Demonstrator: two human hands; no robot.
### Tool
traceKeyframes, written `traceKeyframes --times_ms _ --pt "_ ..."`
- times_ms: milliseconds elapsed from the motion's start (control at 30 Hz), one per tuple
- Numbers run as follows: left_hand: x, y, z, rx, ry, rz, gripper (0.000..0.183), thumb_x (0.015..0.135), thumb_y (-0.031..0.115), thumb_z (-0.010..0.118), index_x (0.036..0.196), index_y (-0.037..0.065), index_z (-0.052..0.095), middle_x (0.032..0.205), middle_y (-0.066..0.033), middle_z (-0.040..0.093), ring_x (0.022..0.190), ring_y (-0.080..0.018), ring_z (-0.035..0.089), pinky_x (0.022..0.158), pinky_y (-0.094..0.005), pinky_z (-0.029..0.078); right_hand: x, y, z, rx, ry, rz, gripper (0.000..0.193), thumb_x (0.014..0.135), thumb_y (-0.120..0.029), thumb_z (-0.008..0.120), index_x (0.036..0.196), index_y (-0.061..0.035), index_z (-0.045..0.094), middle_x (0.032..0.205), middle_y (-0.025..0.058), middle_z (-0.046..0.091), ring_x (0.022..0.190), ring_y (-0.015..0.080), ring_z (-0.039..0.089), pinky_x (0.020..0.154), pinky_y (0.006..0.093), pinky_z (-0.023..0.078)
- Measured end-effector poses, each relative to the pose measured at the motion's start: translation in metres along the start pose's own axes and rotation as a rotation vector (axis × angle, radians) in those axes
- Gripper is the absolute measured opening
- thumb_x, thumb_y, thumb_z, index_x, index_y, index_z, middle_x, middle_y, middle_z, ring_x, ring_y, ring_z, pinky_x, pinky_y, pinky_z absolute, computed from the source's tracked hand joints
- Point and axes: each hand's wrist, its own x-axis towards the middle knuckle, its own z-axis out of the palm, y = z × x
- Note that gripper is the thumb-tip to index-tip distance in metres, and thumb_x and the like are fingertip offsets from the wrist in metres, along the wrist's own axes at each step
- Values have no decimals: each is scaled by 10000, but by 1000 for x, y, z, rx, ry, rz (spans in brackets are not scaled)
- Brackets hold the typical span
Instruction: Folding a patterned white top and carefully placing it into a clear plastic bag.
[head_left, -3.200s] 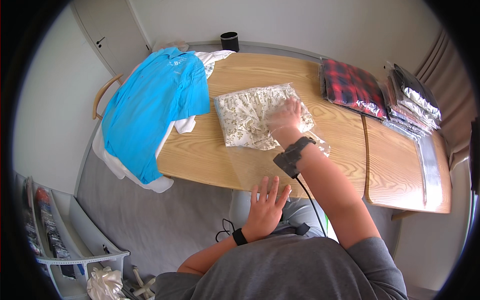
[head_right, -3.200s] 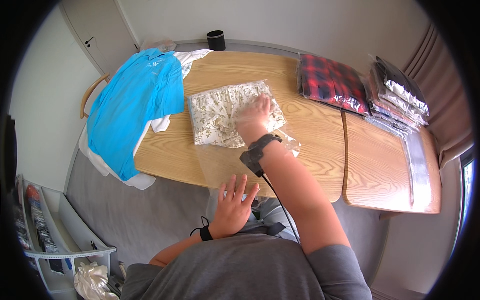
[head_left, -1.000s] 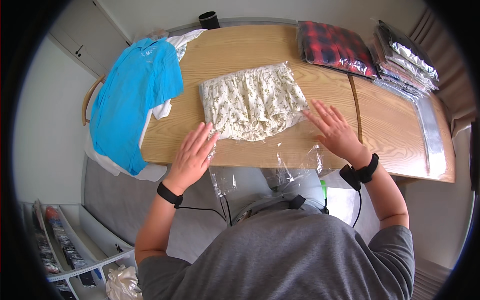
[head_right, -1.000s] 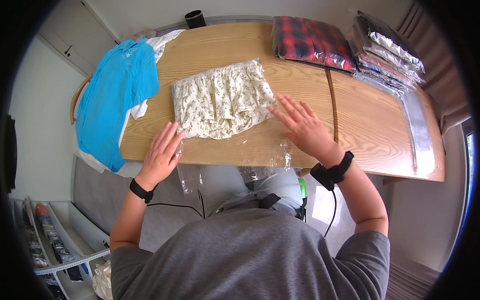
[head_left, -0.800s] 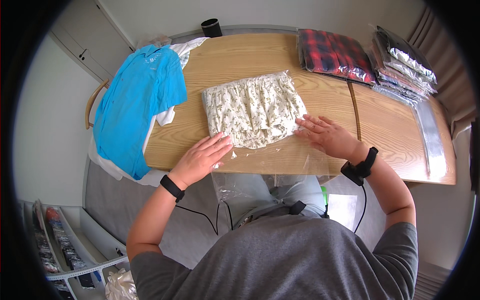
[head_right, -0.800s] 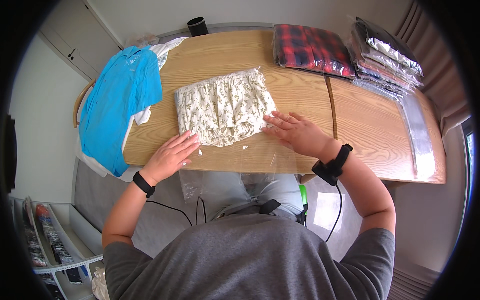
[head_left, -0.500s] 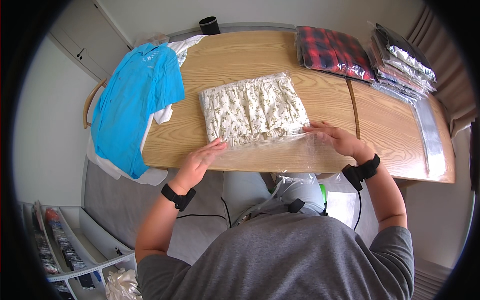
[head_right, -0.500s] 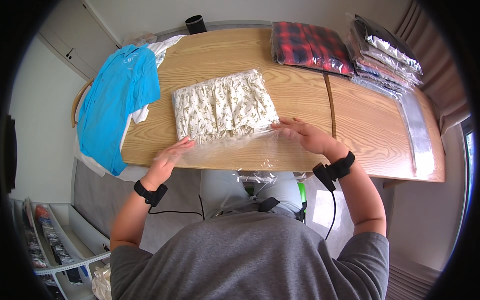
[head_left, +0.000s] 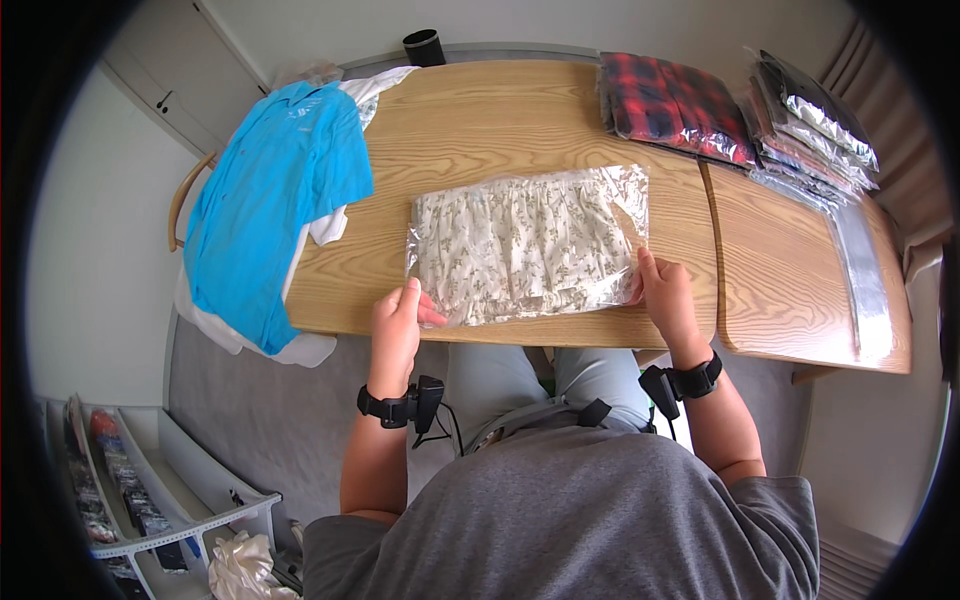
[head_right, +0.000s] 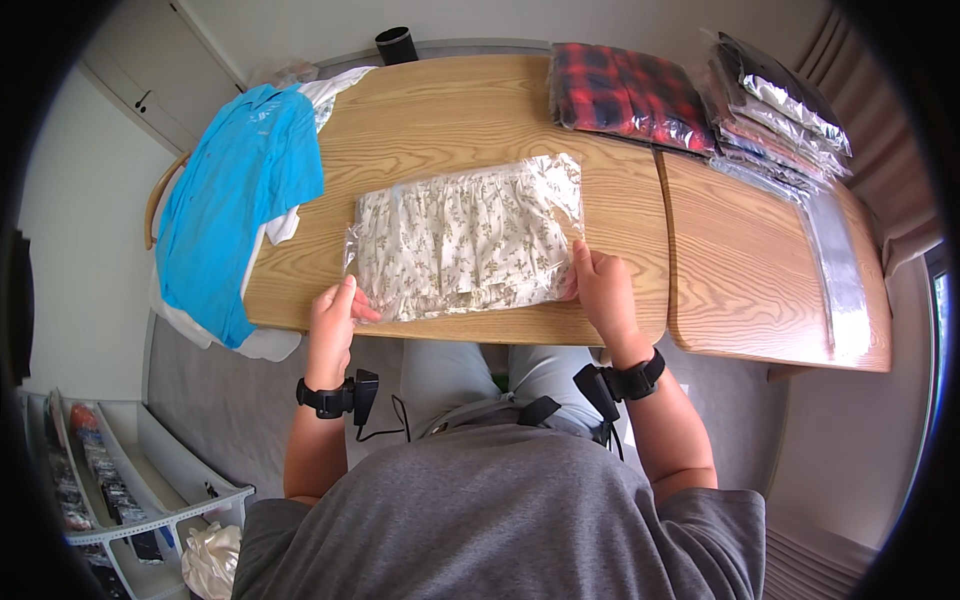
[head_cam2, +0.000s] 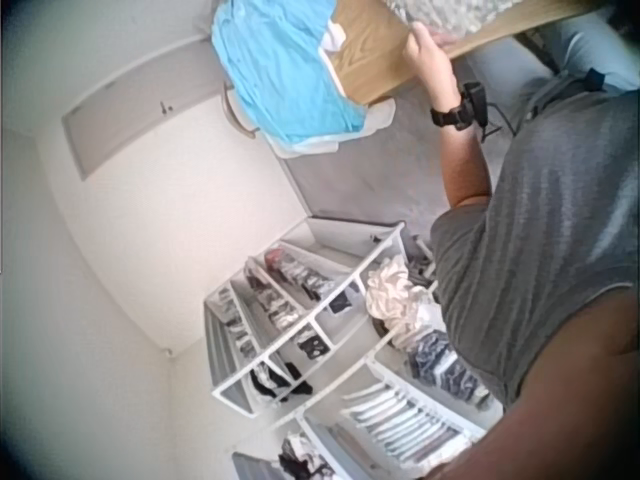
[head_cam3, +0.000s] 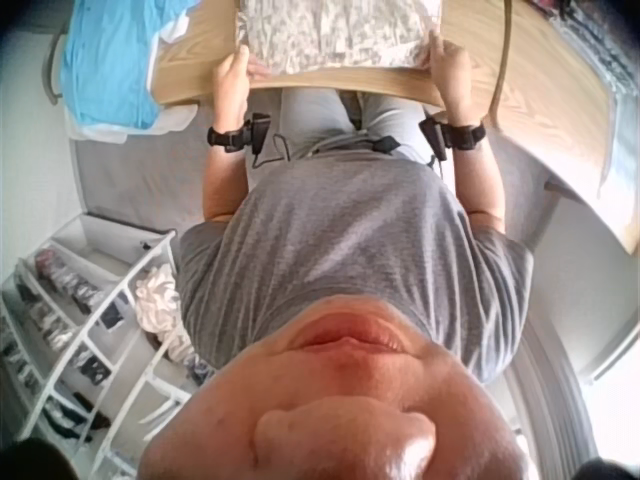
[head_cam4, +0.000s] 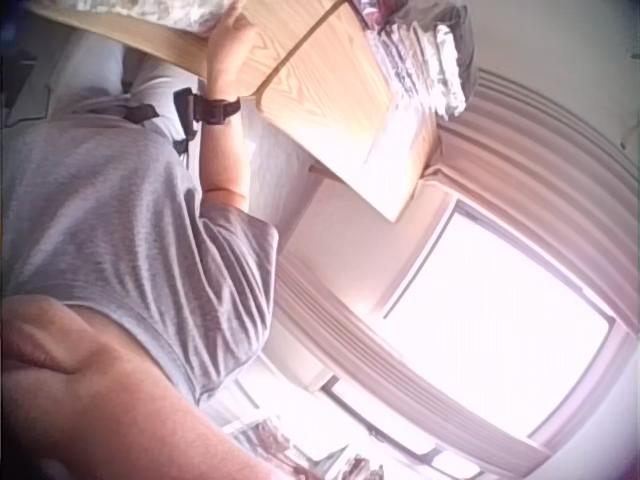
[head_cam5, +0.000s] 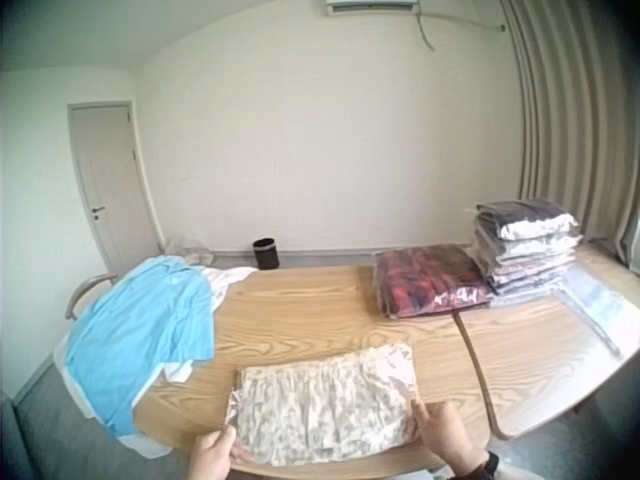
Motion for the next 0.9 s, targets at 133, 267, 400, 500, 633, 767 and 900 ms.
traceKeyframes --times_ms 133,267,400,500,633,767,900 --pt "7 -9 -2 -14 5 -32 392 982 309 447 732 27 557 585 -98 620 511 -142 571 522 -269 407 3 3 7 -122 107 -11 541 976 -335 483 565 5 574 476 67 551 425 143 541 466 288 440" --pt "11 -3 -1 -1 -14 -125 364 981 307 443 738 55 542 576 -69 610 497 -114 563 450 -238 346 13 11 12 -188 179 -17 549 963 -340 508 535 0 557 445 65 535 375 162 520 435 299 430" --pt "17 -5 -9 -34 -40 -133 358 982 306 437 743 60 538 579 -63 613 499 -106 570 439 -222 331 15 2 15 -208 206 44 441 942 -290 557 611 1 579 489 75 545 422 191 527 457 321 423" --pt "20 -5 -16 1 -49 -176 354 981 310 437 751 62 539 592 -67 621 506 -109 576 442 -221 332 0 -7 29 -319 585 -458 118 882 -135 622 883 -23 585 711 99 566 647 252 531 625 390 405" --pt "20 -5 -19 -1 -67 -175 343 981 316 440 772 63 540 605 -63 626 513 -111 583 444 -221 332 -21 -48 76 -619 136 -839 315 886 -194 589 1180 -86 555 1193 97 576 1137 275 520 983 445 352" --pt "9 9 -11 -4 -50 -218 326 977 320 455 785 70 539 618 -61 630 514 -117 589 450 -216 323 -4 -40 105 -961 35 -821 431 940 -336 483 1343 -186 470 1396 86 446 1303 268 399 1071 474 277" --pt "-1 9 -20 365 178 197 254 974 234 482 939 0 573 793 -95 667 719 -169 654 599 -276 469 -7 -37 105 -1006 -36 -814 446 954 -370 443 1369 -205 446 1424 79 421 1321 267 381 1073 476 272"
